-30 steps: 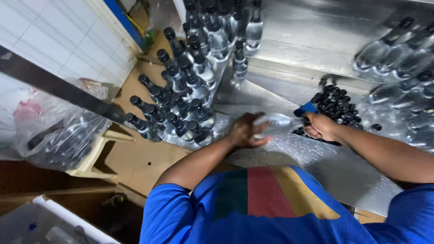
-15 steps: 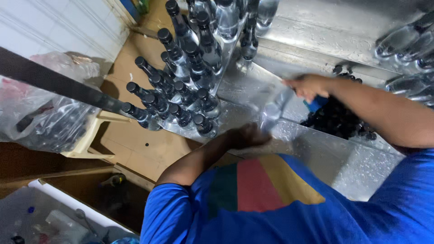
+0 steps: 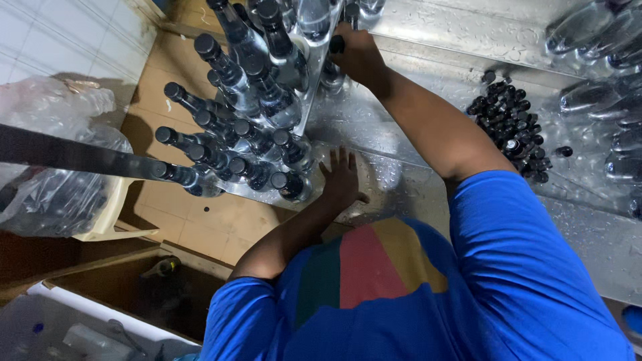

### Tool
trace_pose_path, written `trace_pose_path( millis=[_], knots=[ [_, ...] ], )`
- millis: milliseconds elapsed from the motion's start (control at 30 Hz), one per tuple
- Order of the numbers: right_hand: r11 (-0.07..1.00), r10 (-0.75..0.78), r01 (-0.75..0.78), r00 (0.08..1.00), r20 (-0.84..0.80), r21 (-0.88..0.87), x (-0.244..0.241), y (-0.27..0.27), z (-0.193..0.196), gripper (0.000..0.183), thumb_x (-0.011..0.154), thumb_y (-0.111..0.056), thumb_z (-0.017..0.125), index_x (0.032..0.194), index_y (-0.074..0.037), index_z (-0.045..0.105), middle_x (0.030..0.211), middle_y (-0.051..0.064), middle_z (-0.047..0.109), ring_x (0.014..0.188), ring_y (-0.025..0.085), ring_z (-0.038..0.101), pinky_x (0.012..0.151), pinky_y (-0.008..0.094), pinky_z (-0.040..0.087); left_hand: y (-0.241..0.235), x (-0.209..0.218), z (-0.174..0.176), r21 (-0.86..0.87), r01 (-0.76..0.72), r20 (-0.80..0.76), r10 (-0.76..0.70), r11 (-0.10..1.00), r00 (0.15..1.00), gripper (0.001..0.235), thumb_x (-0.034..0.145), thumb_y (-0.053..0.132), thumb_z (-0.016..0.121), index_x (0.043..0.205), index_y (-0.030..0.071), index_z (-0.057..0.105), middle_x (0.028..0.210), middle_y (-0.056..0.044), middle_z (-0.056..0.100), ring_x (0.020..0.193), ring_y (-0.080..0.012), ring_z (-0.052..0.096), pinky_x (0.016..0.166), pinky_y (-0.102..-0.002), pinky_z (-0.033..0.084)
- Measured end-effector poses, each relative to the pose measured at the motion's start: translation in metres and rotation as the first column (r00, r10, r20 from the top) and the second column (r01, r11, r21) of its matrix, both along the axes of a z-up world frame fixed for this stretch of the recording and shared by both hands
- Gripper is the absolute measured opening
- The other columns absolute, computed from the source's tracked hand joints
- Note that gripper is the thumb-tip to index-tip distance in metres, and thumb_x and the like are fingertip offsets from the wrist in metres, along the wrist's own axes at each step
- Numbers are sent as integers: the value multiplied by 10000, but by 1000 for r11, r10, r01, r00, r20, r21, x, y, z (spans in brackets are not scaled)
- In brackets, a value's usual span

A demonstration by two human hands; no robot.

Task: The person repeatedly picks up clear glass bottles from a metal tray and screws black caps onto them by hand. The capped bottles are then placed back into the tray among other finished bottles.

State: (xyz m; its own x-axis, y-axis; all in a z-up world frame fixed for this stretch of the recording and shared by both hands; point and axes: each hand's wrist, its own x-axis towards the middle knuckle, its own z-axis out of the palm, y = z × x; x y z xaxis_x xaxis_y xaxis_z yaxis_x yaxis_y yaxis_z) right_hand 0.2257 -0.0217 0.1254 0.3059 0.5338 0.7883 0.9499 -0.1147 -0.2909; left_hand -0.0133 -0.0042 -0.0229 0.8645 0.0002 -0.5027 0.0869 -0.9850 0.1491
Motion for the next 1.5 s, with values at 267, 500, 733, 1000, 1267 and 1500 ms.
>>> trace_pose_path(
  millis=[267,500,733,1000,1267,1500],
  knots=[
    [764,-386,50,834,-394,-643,-12,-112,-37,163,954,-99,792,1098,-133,724,991,131,685,884,342,613,756,458,514,5,-1,0,-4,30,-33,-30,1000,999,1628,686,825,947,1781,20,51,1849,-295,-66,1681,-569,-45,1233,-844,142],
    [-43,-786,-259,605,-127,-965,-70,-228,-127,710,907,-608,824,1428,-132,754,1443,126,758,1317,385,725,967,480,647,5,10,1,78,11,-168,2,997,986,1635,747,800,941,1777,-1,-45,1850,-285,-108,1675,-577,-80,1263,-813,158],
    [569,-758,-200,249,-603,-798,-77,-336,-109,392,835,-32,937,1211,-95,845,1292,291,753,926,434,831,671,395,725,5,17,17,90,54,-81,-47,994,996,1541,639,793,980,1679,-95,268,1761,-414,177,1629,-628,224,1171,-773,432],
    [324,-942,619,139,-305,-716,32,-510,-39,1087,548,353,894,1550,77,573,1382,320,724,1300,445,674,1078,442,514,-11,36,7,254,-57,-338,144,965,930,1776,668,641,1089,1716,-117,-129,1796,-380,-247,1676,-590,-135,1250,-768,314],
    [135,-989,640,138,-60,-756,75,-488,4,575,1010,-127,771,1493,77,536,1444,326,508,1221,563,602,928,624,578,-20,49,6,380,-71,-383,227,922,895,1826,616,653,1102,1734,-72,-146,1807,-353,-256,1688,-556,-128,1246,-744,348],
    [346,-922,826,387,3,-446,50,-494,-19,365,1059,-228,889,1211,38,692,1088,342,701,920,548,695,802,603,573,-17,51,12,335,-21,-441,176,942,880,1756,719,657,1034,1721,-78,-208,1788,-350,-312,1690,-555,-136,1301,-705,297]
  ],
)
